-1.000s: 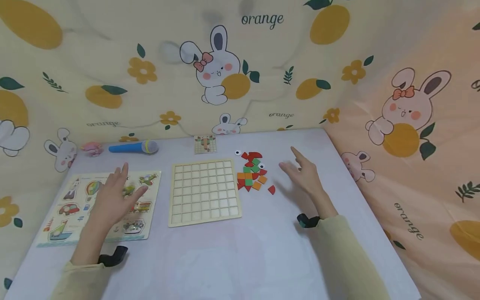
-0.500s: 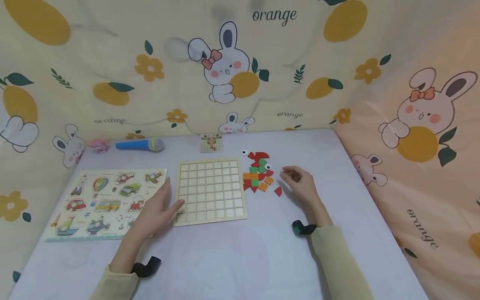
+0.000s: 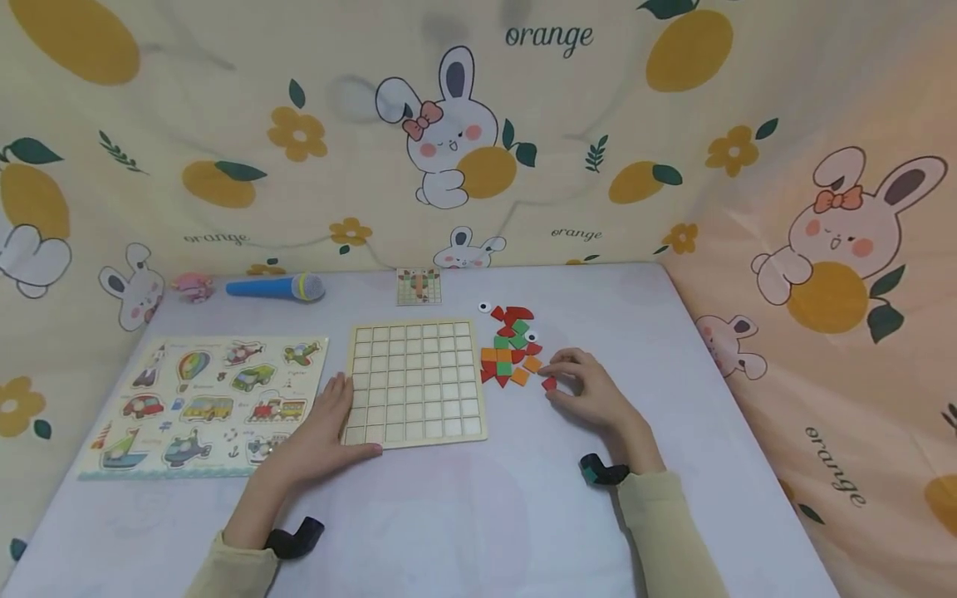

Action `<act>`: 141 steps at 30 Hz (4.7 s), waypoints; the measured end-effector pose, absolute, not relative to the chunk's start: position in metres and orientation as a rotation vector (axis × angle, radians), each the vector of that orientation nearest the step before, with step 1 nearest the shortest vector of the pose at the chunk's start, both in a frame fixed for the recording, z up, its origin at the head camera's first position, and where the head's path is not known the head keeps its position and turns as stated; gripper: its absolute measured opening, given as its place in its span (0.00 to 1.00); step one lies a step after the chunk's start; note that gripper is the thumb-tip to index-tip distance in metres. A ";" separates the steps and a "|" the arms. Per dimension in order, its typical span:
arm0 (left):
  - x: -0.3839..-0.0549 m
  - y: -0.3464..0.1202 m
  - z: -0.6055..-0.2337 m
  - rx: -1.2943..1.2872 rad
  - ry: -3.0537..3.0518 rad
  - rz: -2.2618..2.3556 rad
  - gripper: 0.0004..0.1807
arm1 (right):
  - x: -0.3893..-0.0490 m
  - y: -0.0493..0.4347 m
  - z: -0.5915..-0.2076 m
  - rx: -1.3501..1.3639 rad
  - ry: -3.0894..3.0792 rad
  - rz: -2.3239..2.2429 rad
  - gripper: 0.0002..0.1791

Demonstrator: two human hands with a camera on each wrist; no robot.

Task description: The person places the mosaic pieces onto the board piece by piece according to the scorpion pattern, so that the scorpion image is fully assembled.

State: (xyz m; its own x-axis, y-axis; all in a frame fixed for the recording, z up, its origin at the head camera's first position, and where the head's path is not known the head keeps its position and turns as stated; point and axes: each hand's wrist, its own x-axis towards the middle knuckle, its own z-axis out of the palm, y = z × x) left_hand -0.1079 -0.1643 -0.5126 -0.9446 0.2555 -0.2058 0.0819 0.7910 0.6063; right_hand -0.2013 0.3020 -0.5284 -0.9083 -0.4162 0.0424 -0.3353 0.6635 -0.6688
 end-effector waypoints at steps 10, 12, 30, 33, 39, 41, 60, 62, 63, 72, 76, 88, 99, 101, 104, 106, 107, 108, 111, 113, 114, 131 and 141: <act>-0.104 -0.165 -0.517 0.277 2.717 0.856 0.71 | -0.202 0.303 -0.531 -0.645 2.783 -1.063 0.15; -0.104 -0.163 -0.519 0.282 2.723 0.835 0.72 | -0.202 0.304 -0.532 -0.645 2.810 -1.053 0.14; -0.100 -0.156 -0.520 0.264 2.779 0.807 0.70 | -0.231 0.251 -0.504 -0.486 2.850 -1.093 0.17; -0.102 -0.156 -0.519 0.264 2.783 0.828 0.70 | -0.243 0.228 -0.500 -0.498 2.833 -1.110 0.17; -0.103 -0.154 -0.523 0.267 2.768 0.795 0.70 | -0.257 0.188 -0.504 -0.592 2.811 -1.057 0.19; -0.103 -0.154 -0.524 0.266 2.769 0.782 0.70 | -0.261 0.178 -0.508 -0.630 2.804 -1.031 0.19; -0.100 -0.153 -0.526 0.268 2.804 0.797 0.70 | -0.262 0.159 -0.521 -0.729 2.779 -0.996 0.17; -0.100 -0.153 -0.527 0.269 2.805 0.793 0.70 | -0.262 0.159 -0.521 -0.708 2.768 -1.014 0.16; -0.100 -0.154 -0.527 0.268 2.804 0.790 0.70 | -0.262 0.159 -0.522 -0.695 2.764 -1.018 0.16; -0.101 -0.156 -0.525 0.263 2.801 0.782 0.70 | -0.264 0.148 -0.515 -0.638 2.821 -0.956 0.14; -0.102 -0.157 -0.522 0.257 2.800 0.774 0.70 | -0.265 0.144 -0.507 -0.661 2.851 -0.932 0.14; -0.101 -0.157 -0.524 0.260 2.802 0.808 0.70 | -0.288 0.195 -0.484 -0.384 2.929 -1.062 0.20; -0.101 -0.157 -0.527 0.266 2.803 0.801 0.70 | -0.304 0.255 -0.495 -0.218 2.741 -0.948 0.29; -0.100 -0.157 -0.527 0.263 2.804 0.800 0.70 | -0.304 0.257 -0.499 -0.202 2.722 -0.957 0.28; -0.100 -0.157 -0.528 0.264 2.800 0.795 0.70 | -0.306 0.257 -0.505 -0.208 2.736 -0.942 0.26; -0.100 -0.158 -0.528 0.266 2.802 0.791 0.70 | -0.308 0.255 -0.508 -0.215 2.760 -0.918 0.24; -0.100 -0.158 -0.528 0.267 2.802 0.787 0.70 | -0.309 0.254 -0.509 -0.219 2.775 -0.898 0.24; -0.101 -0.158 -0.529 0.267 2.803 0.784 0.70 | -0.309 0.253 -0.510 -0.218 2.785 -0.887 0.24; -0.102 -0.157 -0.529 0.269 2.808 0.781 0.71 | -0.311 0.250 -0.511 -0.199 2.801 -0.867 0.23; -0.102 -0.157 -0.529 0.272 2.808 0.784 0.71 | -0.312 0.248 -0.511 -0.189 2.797 -0.872 0.23; -0.102 -0.158 -0.529 0.273 2.808 0.785 0.71 | -0.312 0.247 -0.511 -0.185 2.796 -0.873 0.23; -0.100 -0.158 -0.529 0.264 2.804 0.811 0.70 | -0.302 0.226 -0.501 -0.273 2.820 -1.021 0.22; -0.101 -0.158 -0.529 0.259 2.807 0.828 0.70 | -0.296 0.163 -0.490 -0.597 2.742 -1.032 0.19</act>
State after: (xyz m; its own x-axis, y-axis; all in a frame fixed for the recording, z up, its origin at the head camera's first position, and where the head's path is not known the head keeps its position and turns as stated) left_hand -0.1005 -0.1576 -0.5294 -0.9640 0.2237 -0.1435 0.1100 0.8274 0.5507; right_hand -0.2962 0.1633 -0.4897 -0.9092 -0.4163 -0.0014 -0.3120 0.6837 -0.6597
